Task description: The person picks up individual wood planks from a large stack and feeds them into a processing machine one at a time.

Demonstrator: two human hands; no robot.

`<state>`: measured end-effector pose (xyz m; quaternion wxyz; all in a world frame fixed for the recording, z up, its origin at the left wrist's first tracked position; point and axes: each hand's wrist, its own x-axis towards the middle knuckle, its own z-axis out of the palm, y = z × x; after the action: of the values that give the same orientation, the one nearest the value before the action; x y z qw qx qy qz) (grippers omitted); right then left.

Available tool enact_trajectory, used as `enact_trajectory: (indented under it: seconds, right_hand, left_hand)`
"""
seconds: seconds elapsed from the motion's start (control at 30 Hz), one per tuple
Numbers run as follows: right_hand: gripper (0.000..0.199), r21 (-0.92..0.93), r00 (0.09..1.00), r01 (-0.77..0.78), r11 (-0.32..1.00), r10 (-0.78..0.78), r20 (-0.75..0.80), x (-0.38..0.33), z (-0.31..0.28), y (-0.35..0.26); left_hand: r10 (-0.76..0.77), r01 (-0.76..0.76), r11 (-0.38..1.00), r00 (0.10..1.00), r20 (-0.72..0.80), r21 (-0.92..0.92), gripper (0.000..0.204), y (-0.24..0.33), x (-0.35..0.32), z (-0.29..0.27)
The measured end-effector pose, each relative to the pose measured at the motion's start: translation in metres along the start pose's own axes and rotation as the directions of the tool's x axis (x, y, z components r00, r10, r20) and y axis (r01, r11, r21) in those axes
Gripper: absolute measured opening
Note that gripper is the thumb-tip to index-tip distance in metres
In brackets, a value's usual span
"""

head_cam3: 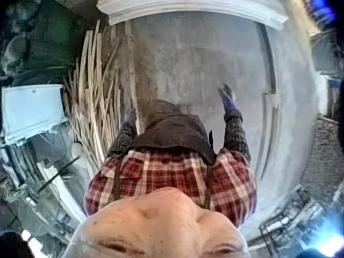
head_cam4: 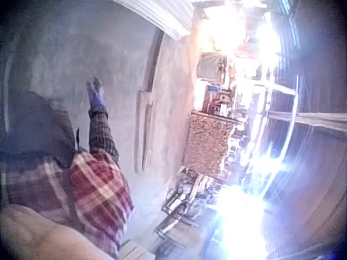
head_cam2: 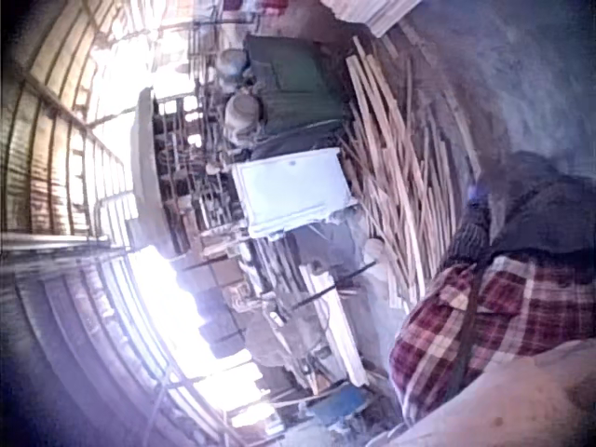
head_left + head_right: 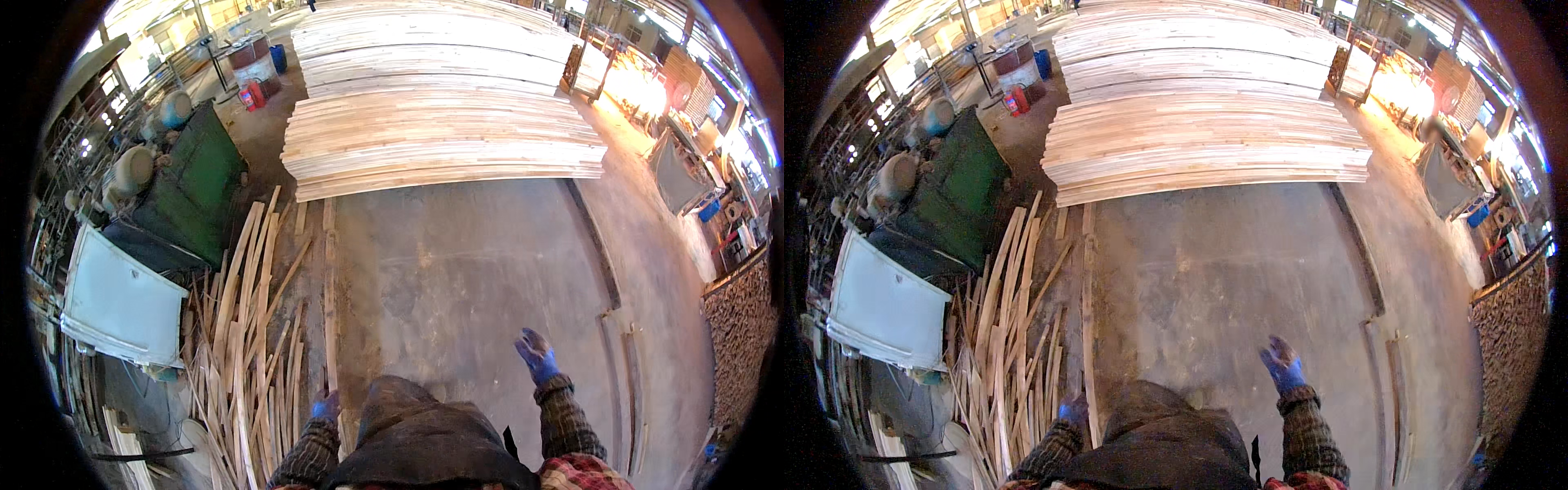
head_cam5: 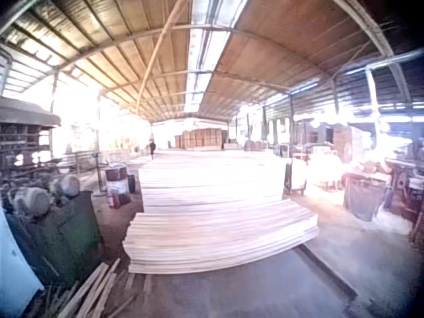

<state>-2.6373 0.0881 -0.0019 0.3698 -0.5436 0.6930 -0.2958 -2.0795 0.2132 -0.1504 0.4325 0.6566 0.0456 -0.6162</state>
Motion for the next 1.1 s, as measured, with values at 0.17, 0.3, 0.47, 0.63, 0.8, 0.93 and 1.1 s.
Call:
enact_trajectory:
  seconds: [0.17, 0.3, 0.47, 0.63, 0.8, 0.93, 1.1]
  right_hand:
    - [0.053, 0.424, 0.997, 0.009, 0.906, -0.038, 0.061, 0.212, 0.065, -0.049]
    - [0.056, 0.395, 0.99, -0.018, 0.919, -0.039, 0.138, 0.321, 0.118, -0.102]
    - [0.06, 0.458, 0.969, -0.236, 0.857, 0.171, 0.18, 0.401, 0.135, -0.127]
    - [0.067, 0.359, 0.926, -0.377, 0.854, 0.342, 0.158, 0.475, 0.118, -0.172]
    - [0.075, 0.45, 0.899, -0.435, 0.78, 0.404, 0.17, 0.592, 0.121, -0.143]
    - [0.068, 0.589, 0.856, -0.449, 0.672, 0.513, 0.067, 0.694, 0.117, -0.132]
    - [0.062, 0.697, 0.763, -0.542, 0.47, 0.622, 0.174, 0.802, 0.121, -0.142]
  left_hand:
    - [-0.154, 0.177, 0.968, 0.979, -0.135, 0.178, 0.052, 0.069, 0.002, 0.022]
    - [-0.179, 0.386, 0.662, 0.914, -0.364, 0.643, 0.052, 0.136, 0.049, 0.002]
    - [0.053, 0.145, 0.257, 0.985, -0.163, 0.956, 0.048, 0.266, 0.157, 0.052]
    - [0.192, -0.124, -0.452, 0.954, 0.232, 0.884, 0.046, 0.428, 0.299, 0.17]
    - [0.26, -0.226, 0.543, 0.961, 0.093, 0.809, 0.043, 0.518, 0.461, 0.284]
    - [0.19, -0.105, 0.67, 0.981, -0.033, 0.735, 0.032, 0.544, 0.502, 0.438]
    - [0.295, -0.306, 0.543, 0.941, 0.164, 0.782, 0.031, 0.575, 0.508, 0.541]
